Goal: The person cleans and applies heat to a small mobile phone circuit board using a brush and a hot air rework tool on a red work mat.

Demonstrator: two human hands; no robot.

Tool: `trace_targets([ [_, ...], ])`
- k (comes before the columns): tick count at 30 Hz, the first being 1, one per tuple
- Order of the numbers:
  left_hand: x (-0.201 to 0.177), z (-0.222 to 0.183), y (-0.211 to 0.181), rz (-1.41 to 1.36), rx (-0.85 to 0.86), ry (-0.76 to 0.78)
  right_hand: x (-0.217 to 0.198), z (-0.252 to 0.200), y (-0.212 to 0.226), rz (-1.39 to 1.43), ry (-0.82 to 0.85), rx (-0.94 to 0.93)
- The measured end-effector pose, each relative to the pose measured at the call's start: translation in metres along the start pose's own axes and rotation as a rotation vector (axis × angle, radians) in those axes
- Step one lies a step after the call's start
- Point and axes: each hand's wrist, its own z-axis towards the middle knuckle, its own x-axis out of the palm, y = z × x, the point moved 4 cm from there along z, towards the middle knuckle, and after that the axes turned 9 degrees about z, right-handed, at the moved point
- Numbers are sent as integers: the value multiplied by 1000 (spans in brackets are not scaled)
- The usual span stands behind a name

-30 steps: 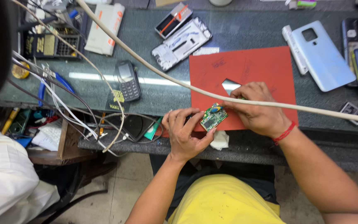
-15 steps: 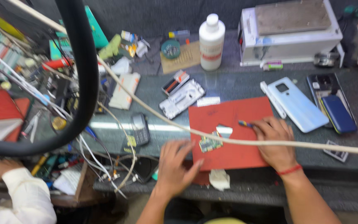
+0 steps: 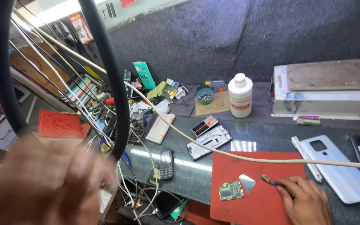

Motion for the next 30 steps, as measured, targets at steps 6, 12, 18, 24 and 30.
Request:
trace_targets([
  [6, -3, 27, -38, -30, -63, 24, 22, 0, -28, 27, 42, -14],
  [12, 11, -11, -41, -61, -122, 15, 33, -2, -38, 51, 1, -63],
  [18, 39, -4, -59, -104, -111, 33, 57, 3, -76, 94, 0, -46],
  [24, 46, 7, -68, -153, -128, 52, 90, 14, -112, 162, -38, -240],
  [30, 46, 26, -85, -148, -178, 67, 94, 17, -114, 114, 105, -161],
])
